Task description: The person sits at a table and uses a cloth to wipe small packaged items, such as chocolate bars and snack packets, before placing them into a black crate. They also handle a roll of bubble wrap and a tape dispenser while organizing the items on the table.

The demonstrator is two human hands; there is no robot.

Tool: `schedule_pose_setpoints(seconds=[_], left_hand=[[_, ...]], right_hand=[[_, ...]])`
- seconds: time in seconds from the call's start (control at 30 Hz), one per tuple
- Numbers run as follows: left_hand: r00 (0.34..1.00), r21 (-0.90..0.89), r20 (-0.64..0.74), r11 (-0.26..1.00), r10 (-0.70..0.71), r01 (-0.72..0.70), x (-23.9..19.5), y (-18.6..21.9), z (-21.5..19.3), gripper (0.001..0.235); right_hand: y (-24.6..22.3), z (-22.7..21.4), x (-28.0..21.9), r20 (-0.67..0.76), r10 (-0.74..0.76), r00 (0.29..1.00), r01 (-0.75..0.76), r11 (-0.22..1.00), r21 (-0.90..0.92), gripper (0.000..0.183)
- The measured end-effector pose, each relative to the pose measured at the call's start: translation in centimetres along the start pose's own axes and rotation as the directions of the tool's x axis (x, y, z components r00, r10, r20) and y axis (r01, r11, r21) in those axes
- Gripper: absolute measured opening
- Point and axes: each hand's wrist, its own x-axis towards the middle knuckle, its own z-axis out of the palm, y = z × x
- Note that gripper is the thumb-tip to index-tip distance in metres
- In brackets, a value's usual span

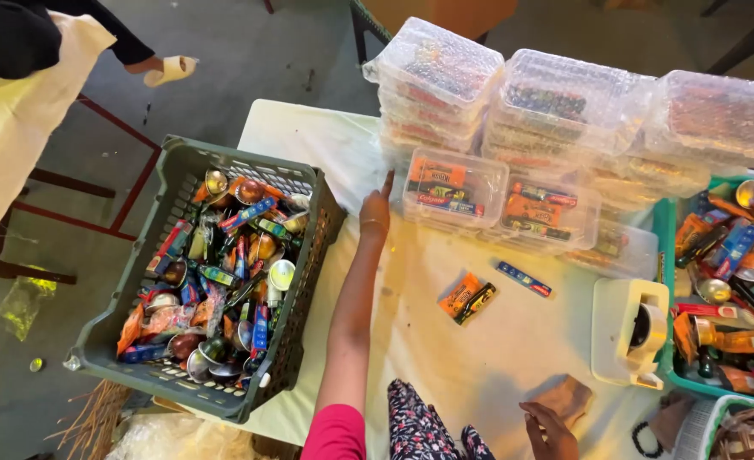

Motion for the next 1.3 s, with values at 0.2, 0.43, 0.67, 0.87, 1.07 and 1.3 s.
schedule_pose_setpoints(seconds=[0.2, 0.43, 0.67, 0.87, 1.07, 1.3], left_hand=[[0.993, 0.014, -0.116, 1.000, 0.004, -0.003, 0.7, -1.9, 7.2, 0.016], [0.997, -0.390, -0.030, 0.919, -0.075, 0.057, -8.2, -2.0, 0.6, 0.014], [0.971, -0.078, 0.089, 0.973, 0.223, -0.216, -10.5, -3.7, 6.6, 0.032], [0.992, -0.464, -0.030, 0.878, 0.120, -0.120, -19.9, 0.6, -4.0, 0.023], [0.832, -0.216, -0.553, 0.972, -0.040, -0.097, -14.4, -7.6, -25.7, 0.027], [0.469, -0.102, -0.772, 0.813, -0.428, 0.573, -12.2, -33.2, -30.7, 0.017]], right_hand=[[-3.6, 0.7, -1.2, -0.013, -0.087, 0.996, 0.087, 0.996, 0.012, 0.024], [-6.8, -0.8, -2.4, 0.009, -0.164, 0.986, 0.163, 0.985, 0.054, 0.025], [-12.2, -1.9, -3.5, 0.086, -0.104, 0.991, 0.109, 0.992, -0.059, 0.023], [-9.6, -3.4, -4.1, 0.083, -0.213, 0.973, 0.213, 0.977, 0.015, 0.024], [-8.3, -8.6, -4.1, -0.046, -0.245, 0.968, 0.244, 0.969, -0.034, 0.023], [-9.0, -12.0, -5.9, -0.142, -0.215, 0.966, 0.200, 0.974, -0.110, 0.026]])
